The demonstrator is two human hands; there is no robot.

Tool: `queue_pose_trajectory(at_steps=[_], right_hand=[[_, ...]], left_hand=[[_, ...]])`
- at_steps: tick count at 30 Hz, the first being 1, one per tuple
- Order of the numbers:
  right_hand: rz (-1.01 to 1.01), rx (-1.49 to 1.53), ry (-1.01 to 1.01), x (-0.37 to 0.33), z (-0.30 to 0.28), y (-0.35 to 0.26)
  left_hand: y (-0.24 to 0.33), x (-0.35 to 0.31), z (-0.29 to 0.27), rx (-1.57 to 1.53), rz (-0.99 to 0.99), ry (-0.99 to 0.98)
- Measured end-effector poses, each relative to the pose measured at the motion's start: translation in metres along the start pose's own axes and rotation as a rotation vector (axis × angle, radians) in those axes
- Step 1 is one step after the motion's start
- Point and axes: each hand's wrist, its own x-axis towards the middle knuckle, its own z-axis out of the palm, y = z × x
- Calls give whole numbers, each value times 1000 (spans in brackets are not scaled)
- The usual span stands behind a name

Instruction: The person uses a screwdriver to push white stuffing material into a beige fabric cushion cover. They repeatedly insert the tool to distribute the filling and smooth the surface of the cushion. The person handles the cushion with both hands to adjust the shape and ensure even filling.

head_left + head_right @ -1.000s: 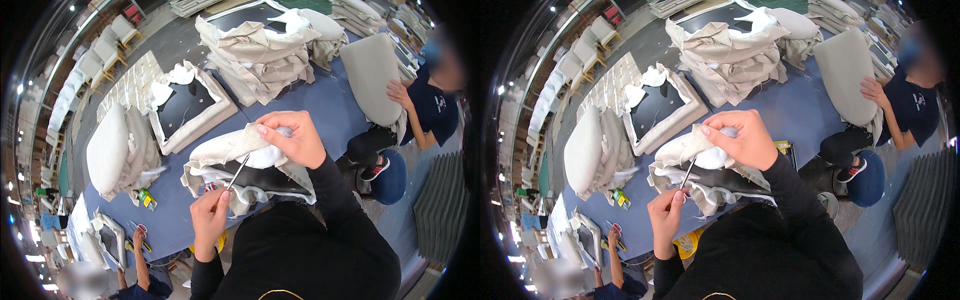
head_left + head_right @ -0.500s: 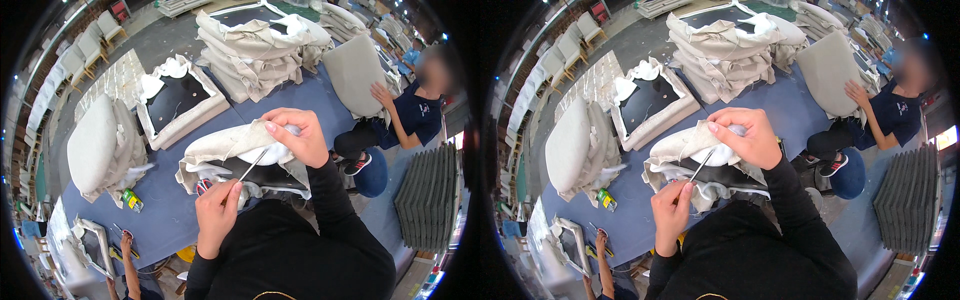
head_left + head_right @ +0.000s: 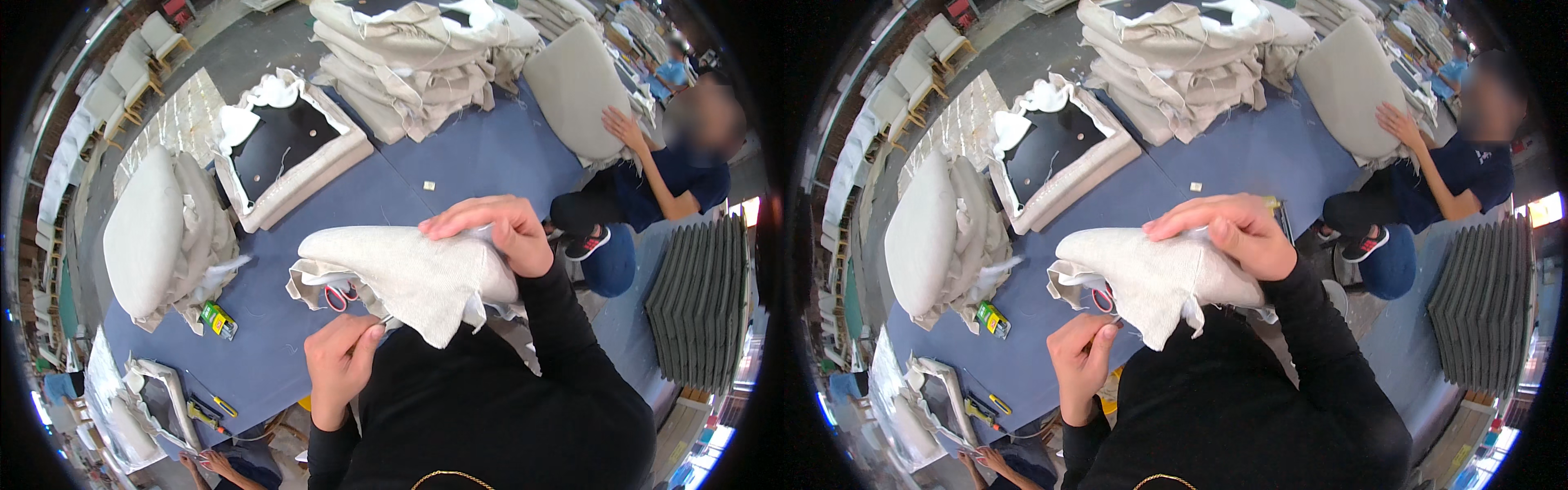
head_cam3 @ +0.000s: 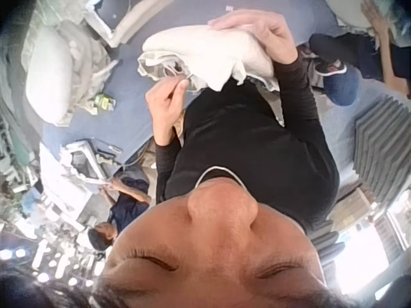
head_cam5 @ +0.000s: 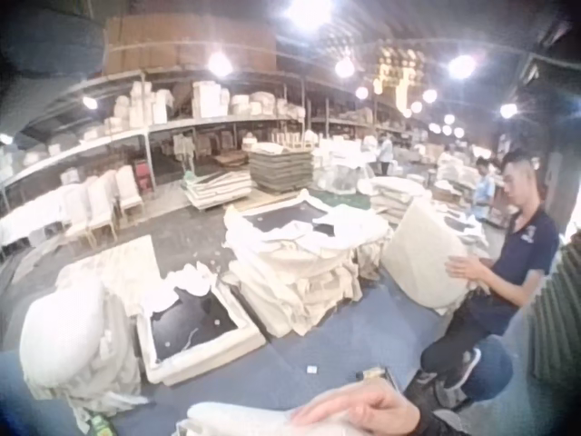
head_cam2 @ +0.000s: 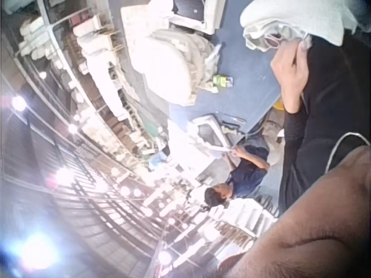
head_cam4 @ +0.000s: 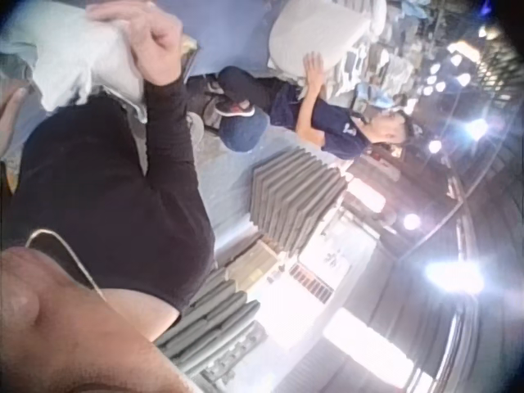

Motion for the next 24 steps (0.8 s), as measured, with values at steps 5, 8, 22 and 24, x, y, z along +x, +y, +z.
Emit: queue_pose_trajectory(at_steps=[5, 8, 22, 24], right_hand=[[-80, -99, -218, 1, 10, 1], [-65, -104, -267, 0, 10, -5], [-107, -62, -358, 9, 9, 5], [-116, -64, -357, 12, 9, 6]], left_hand=[[12, 1, -10, 25, 52, -51], [21, 7, -17, 76, 69, -126], [60, 29, -40, 187, 10, -307], [64, 30, -41, 193, -27, -307]])
